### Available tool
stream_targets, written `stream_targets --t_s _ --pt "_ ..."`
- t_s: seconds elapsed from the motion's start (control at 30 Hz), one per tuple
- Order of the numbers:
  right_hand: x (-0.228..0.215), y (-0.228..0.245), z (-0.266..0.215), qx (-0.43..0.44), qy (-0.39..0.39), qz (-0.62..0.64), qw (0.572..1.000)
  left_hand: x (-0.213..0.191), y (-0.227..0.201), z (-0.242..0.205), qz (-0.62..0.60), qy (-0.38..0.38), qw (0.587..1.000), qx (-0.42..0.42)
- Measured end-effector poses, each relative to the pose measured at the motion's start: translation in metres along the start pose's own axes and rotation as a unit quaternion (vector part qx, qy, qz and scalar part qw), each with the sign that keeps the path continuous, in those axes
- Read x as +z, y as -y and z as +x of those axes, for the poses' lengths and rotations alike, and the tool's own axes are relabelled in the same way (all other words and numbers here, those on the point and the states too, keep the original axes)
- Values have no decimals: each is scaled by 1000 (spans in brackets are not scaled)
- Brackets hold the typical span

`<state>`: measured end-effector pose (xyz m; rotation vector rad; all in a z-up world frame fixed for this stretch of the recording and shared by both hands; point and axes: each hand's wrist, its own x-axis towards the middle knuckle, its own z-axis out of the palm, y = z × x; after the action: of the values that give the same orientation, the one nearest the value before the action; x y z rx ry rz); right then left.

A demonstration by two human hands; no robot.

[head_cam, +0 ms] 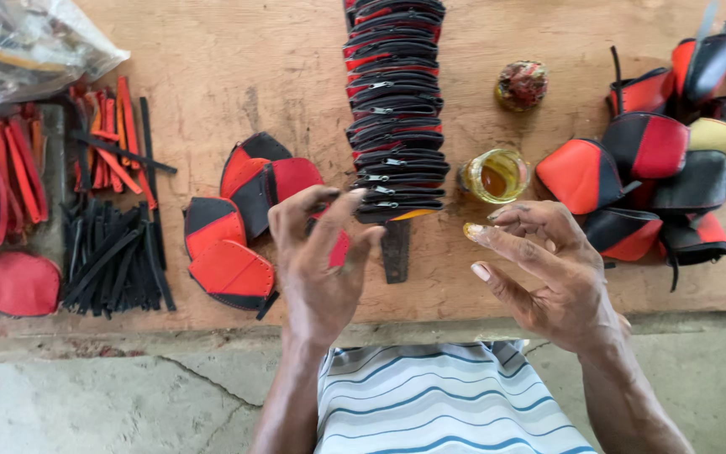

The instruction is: The person applies a yellow viscous substance from a small jar onto the edges of small red and black leather pouches. They hold each pouch in one hand and use the other hand to spread the substance along the seams, then place the treated pouches into a growing stack on the table.

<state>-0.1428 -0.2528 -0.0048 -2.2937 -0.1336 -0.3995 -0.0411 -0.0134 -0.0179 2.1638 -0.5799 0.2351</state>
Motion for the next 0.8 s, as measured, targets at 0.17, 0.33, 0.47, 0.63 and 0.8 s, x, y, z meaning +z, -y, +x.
stream_targets --t_s 0.17,0.33,0.47,0.63,0.8 --pt "6 8 7 -9 20 1 1000 -38 7 -14 83 51 987 -129" --pt "10 11 11 -22 32 -44 998 -35 4 -23 142 83 973 -163" --pt "-1 7 17 -18 16 -62 998 -33 8 -26 101 88 977 -169" --pt "-29 8 35 6 61 -194 979 -31 16 -27 56 80 982 -164" --pt "-48 4 47 4 149 -277 949 -32 26 -37 -214 23 938 -271"
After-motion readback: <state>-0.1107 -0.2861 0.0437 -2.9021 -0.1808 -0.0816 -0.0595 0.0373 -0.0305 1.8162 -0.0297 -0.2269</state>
